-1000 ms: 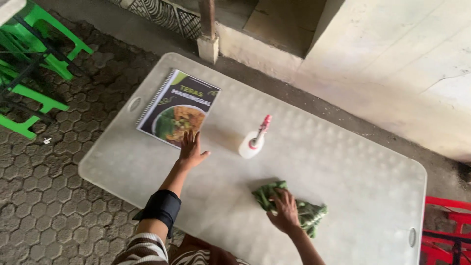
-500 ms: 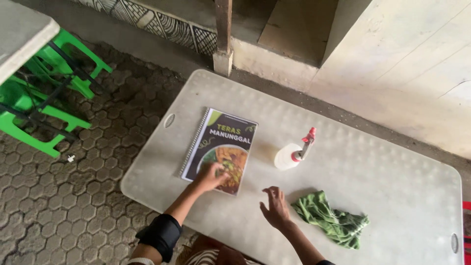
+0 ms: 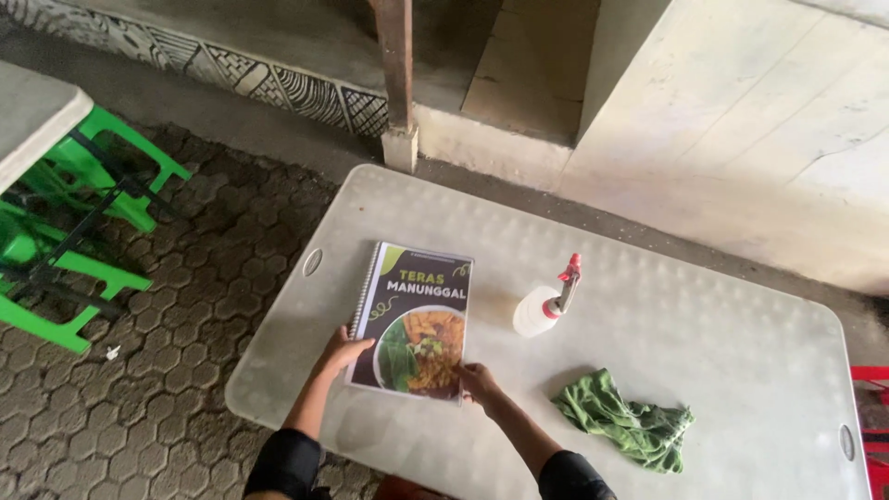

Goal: The person cleans two white plastic tables by spraying liquid from a spray bottle and wiping with a green cloth. They move a menu and a small black object aside to reach the surface, then return the menu after cleaning. The person repeats the same process on a second table.

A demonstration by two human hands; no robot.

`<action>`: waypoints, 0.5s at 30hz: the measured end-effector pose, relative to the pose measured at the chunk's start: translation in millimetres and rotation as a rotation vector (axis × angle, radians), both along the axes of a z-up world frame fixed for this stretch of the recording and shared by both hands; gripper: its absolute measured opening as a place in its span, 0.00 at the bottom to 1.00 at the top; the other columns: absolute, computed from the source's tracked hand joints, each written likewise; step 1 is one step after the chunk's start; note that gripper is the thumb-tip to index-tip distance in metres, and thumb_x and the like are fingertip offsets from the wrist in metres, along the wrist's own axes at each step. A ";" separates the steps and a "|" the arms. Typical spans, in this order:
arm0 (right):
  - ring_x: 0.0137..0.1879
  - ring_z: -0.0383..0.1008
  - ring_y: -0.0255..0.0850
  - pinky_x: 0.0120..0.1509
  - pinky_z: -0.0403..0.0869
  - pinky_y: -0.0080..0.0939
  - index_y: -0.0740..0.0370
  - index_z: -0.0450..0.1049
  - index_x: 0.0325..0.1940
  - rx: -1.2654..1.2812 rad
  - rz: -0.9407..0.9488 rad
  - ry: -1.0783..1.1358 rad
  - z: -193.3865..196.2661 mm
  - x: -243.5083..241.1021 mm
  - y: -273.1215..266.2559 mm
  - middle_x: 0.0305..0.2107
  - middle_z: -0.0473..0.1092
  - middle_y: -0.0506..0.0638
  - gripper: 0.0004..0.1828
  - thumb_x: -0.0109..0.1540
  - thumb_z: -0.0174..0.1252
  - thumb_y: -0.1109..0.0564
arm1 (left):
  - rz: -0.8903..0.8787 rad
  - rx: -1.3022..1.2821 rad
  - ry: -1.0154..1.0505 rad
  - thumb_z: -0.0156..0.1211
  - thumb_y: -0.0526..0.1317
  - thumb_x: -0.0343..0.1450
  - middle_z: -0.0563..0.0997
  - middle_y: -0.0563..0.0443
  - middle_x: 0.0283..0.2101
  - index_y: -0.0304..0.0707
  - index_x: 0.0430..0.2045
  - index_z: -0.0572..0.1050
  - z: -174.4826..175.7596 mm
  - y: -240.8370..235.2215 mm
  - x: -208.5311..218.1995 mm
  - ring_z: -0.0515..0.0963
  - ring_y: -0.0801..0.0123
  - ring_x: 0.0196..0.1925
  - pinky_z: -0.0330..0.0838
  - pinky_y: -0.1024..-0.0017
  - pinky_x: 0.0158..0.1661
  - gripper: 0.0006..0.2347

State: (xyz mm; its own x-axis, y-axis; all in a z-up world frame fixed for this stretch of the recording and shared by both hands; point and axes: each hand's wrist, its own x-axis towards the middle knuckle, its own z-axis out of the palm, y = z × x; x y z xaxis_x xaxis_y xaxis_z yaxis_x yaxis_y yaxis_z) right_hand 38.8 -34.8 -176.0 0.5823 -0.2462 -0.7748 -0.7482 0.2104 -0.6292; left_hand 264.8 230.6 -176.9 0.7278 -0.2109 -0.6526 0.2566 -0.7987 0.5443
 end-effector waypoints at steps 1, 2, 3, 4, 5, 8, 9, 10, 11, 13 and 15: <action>0.31 0.69 0.37 0.30 0.67 0.36 0.63 0.78 0.49 -0.057 0.053 0.079 2.8 2.1 -2.9 0.31 0.74 0.50 0.26 0.65 0.58 0.37 | 0.037 -0.126 0.052 0.68 0.45 0.65 0.79 0.42 0.53 0.36 0.61 0.67 6.2 0.7 4.4 0.79 0.56 0.55 0.76 0.55 0.57 0.29; 0.30 0.68 0.38 0.30 0.68 0.37 0.59 0.78 0.46 -0.114 0.104 0.158 5.7 4.1 -6.2 0.29 0.72 0.49 0.22 0.63 0.61 0.38 | 0.073 -0.252 0.104 0.67 0.40 0.66 0.84 0.45 0.49 0.37 0.59 0.71 12.5 1.1 8.6 0.83 0.60 0.51 0.81 0.58 0.54 0.25; 0.30 0.68 0.38 0.30 0.68 0.37 0.59 0.78 0.46 -0.119 0.098 0.155 8.1 3.4 -6.3 0.29 0.72 0.49 0.22 0.63 0.61 0.38 | 0.067 -0.257 0.101 0.67 0.40 0.66 0.84 0.45 0.49 0.37 0.59 0.71 41.0 0.0 8.1 0.83 0.60 0.51 0.81 0.58 0.54 0.25; 0.31 0.68 0.37 0.32 0.70 0.35 0.60 0.79 0.48 -0.075 0.108 0.161 10.2 2.2 -6.7 0.30 0.71 0.49 0.24 0.62 0.63 0.38 | 0.039 -0.306 0.075 0.66 0.41 0.66 0.83 0.47 0.48 0.39 0.59 0.70 69.2 -1.2 6.9 0.83 0.62 0.50 0.80 0.58 0.53 0.25; 0.33 0.68 0.36 0.34 0.73 0.34 0.60 0.80 0.50 -0.025 0.118 0.174 11.5 -5.7 -2.4 0.30 0.69 0.49 0.25 0.62 0.65 0.38 | 0.012 -0.350 0.058 0.65 0.41 0.67 0.83 0.49 0.47 0.41 0.59 0.70 96.6 1.7 -0.3 0.82 0.65 0.49 0.78 0.59 0.52 0.24; 0.42 0.80 0.39 0.44 0.81 0.39 0.66 0.65 0.59 0.089 0.065 0.050 26.9 1.2 4.3 0.41 0.76 0.52 0.33 0.61 0.67 0.43 | -0.090 -0.358 -0.072 0.62 0.46 0.69 0.83 0.48 0.47 0.41 0.59 0.69 148.9 0.6 -5.3 0.82 0.67 0.49 0.76 0.60 0.51 0.23; 0.42 0.80 0.39 0.44 0.81 0.39 0.66 0.65 0.59 0.089 0.058 0.047 41.4 3.7 11.0 0.41 0.76 0.52 0.33 0.61 0.67 0.43 | -0.098 -0.358 -0.073 0.62 0.46 0.69 0.83 0.48 0.47 0.41 0.59 0.69 162.7 1.8 -4.9 0.82 0.67 0.49 0.76 0.60 0.51 0.23; 0.43 0.80 0.41 0.44 0.82 0.41 0.68 0.62 0.62 0.060 0.053 0.030 55.9 5.7 17.3 0.43 0.74 0.55 0.36 0.62 0.67 0.41 | -0.141 -0.379 -0.147 0.61 0.48 0.70 0.83 0.49 0.45 0.39 0.58 0.71 176.5 2.7 -5.0 0.82 0.68 0.46 0.77 0.64 0.47 0.22; 0.45 0.79 0.43 0.45 0.84 0.43 0.69 0.58 0.65 0.030 0.048 0.016 70.8 5.9 22.7 0.46 0.72 0.57 0.40 0.63 0.67 0.40 | -0.183 -0.401 -0.219 0.59 0.50 0.71 0.83 0.50 0.43 0.38 0.56 0.72 190.0 2.8 -6.8 0.83 0.70 0.44 0.79 0.67 0.44 0.22; 0.44 0.80 0.43 0.41 0.84 0.44 0.67 0.55 0.65 0.007 0.056 -0.082 136.2 12.6 27.3 0.46 0.73 0.58 0.39 0.63 0.65 0.41 | -0.193 -0.415 -0.216 0.59 0.51 0.71 0.82 0.48 0.38 0.39 0.57 0.72 235.4 6.2 -12.0 0.80 0.70 0.37 0.77 0.71 0.36 0.22; 0.44 0.82 0.43 0.38 0.85 0.44 0.65 0.53 0.65 -0.020 0.069 -0.180 182.8 12.2 23.0 0.46 0.74 0.58 0.39 0.63 0.63 0.42 | -0.198 -0.430 -0.215 0.58 0.51 0.71 0.81 0.47 0.34 0.41 0.57 0.73 267.6 5.8 -17.5 0.78 0.70 0.30 0.75 0.74 0.29 0.22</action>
